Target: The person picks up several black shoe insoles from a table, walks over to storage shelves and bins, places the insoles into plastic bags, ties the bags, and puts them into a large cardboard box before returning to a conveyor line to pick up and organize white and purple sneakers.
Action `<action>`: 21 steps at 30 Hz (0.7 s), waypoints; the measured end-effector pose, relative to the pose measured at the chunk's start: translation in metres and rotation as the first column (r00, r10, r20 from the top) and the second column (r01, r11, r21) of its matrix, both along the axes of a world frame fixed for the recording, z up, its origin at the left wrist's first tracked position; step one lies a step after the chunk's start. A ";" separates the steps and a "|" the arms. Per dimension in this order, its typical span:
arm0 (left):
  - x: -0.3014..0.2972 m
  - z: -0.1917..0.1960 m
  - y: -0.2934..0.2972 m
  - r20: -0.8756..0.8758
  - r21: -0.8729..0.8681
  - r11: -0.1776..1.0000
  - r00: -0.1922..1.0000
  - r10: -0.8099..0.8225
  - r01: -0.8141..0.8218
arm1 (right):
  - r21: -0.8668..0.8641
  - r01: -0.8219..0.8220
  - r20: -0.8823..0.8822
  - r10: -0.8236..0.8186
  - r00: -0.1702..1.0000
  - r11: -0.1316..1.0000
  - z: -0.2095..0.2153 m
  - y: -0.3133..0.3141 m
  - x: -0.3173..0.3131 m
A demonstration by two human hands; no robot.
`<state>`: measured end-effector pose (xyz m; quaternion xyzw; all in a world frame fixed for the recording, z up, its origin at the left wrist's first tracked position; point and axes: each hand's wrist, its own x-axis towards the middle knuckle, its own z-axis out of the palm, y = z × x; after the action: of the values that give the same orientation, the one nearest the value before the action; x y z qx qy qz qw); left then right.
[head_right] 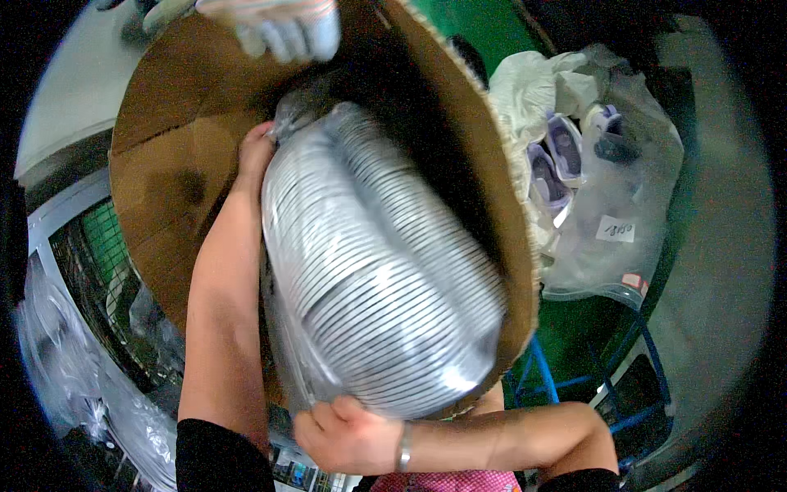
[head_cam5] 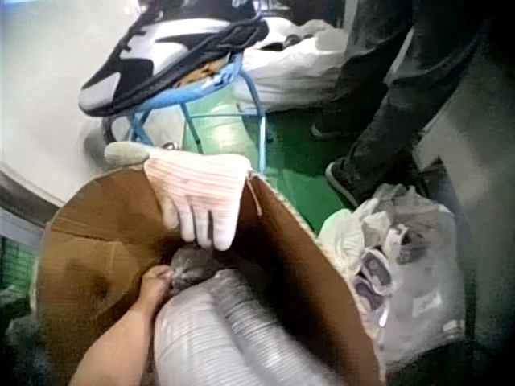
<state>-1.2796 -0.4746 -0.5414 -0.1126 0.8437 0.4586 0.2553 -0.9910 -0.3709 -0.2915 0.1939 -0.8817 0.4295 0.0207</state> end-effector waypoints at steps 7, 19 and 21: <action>0.013 0.066 0.018 -0.032 0.191 0.978 0.996 -0.078 0.083 | 0.097 -0.135 0.402 0.086 0.912 0.986 -0.053 -0.039 -0.016; 0.016 0.165 0.027 -0.183 0.326 0.945 0.982 0.047 0.016 | -0.252 0.145 0.480 -0.007 0.877 0.957 -0.004 -0.007 0.011; 0.038 0.219 0.034 -0.137 0.196 0.981 0.990 0.019 0.009 | -0.197 0.153 0.585 -0.009 0.811 0.968 -0.012 -0.012 0.015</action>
<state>-1.2419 -0.4406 -0.3222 -0.0571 0.8097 0.5468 0.2051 -0.9757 -0.3829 -0.3034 0.0120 -0.7965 0.5678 -0.2076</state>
